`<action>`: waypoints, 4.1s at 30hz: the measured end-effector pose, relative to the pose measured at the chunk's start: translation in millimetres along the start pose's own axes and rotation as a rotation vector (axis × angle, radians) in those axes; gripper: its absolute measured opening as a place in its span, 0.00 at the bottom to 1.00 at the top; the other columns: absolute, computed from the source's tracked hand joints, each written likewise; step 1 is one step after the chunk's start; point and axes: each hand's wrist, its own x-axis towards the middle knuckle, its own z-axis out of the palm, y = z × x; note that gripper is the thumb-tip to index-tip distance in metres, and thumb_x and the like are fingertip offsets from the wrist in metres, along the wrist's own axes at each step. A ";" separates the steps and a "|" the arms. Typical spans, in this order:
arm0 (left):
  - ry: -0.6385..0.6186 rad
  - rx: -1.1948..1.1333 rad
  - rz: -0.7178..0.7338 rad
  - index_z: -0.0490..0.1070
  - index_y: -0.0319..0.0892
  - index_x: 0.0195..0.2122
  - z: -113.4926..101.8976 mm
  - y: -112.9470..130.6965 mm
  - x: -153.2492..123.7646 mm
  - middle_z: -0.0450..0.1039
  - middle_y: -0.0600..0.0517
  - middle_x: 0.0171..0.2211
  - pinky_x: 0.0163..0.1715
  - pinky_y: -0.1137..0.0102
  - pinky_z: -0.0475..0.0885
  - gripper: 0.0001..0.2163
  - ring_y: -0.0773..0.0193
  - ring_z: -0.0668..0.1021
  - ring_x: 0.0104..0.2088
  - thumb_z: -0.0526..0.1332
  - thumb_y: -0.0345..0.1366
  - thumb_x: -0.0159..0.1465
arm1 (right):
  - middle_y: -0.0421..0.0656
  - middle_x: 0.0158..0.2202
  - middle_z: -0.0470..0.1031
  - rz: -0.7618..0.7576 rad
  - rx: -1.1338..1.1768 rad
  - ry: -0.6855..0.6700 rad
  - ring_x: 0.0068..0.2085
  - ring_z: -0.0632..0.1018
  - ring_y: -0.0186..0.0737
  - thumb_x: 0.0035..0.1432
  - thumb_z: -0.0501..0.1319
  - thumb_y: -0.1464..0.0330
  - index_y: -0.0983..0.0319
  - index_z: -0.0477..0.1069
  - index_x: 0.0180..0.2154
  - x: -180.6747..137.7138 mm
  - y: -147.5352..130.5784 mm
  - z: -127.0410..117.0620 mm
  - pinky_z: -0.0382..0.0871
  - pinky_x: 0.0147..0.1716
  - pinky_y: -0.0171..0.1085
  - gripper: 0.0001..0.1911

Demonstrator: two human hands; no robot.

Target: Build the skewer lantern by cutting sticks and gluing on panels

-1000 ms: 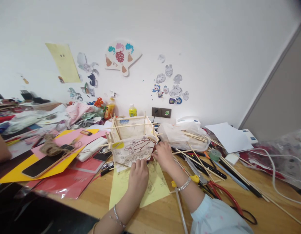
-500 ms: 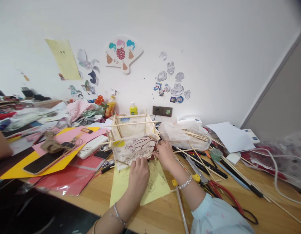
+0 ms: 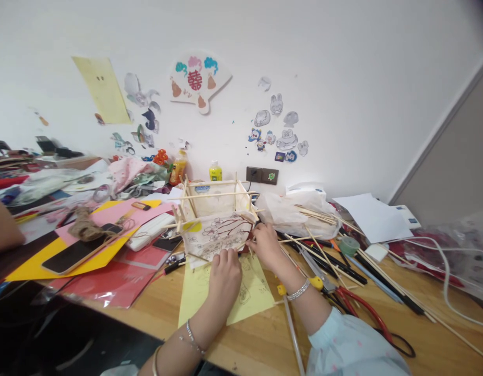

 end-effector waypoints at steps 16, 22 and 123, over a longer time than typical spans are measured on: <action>0.096 -0.526 -0.615 0.69 0.38 0.38 10.4 -113.0 -34.8 0.72 0.46 0.30 0.30 0.64 0.70 0.23 0.54 0.74 0.32 0.58 0.54 0.54 | 0.48 0.41 0.74 -0.003 0.023 0.010 0.45 0.68 0.49 0.52 0.65 0.65 0.62 0.77 0.37 -1.9 -1.2 1.3 0.60 0.42 0.41 0.10; -0.100 -0.865 -0.668 0.69 0.39 0.39 15.6 -105.5 -29.4 0.75 0.46 0.35 0.32 0.66 0.72 0.18 0.57 0.77 0.34 0.57 0.49 0.56 | 0.48 0.41 0.74 -0.006 0.003 0.019 0.44 0.69 0.49 0.51 0.66 0.65 0.62 0.77 0.37 -0.8 0.7 2.9 0.60 0.41 0.41 0.11; 0.073 -1.183 -0.490 0.68 0.39 0.46 -127.5 -120.0 87.3 0.72 0.43 0.47 0.41 0.62 0.72 0.27 0.53 0.76 0.44 0.60 0.54 0.51 | 0.50 0.44 0.74 -0.119 0.777 0.441 0.47 0.73 0.47 0.56 0.55 0.62 0.64 0.67 0.48 6.8 0.1 -58.8 0.65 0.47 0.42 0.19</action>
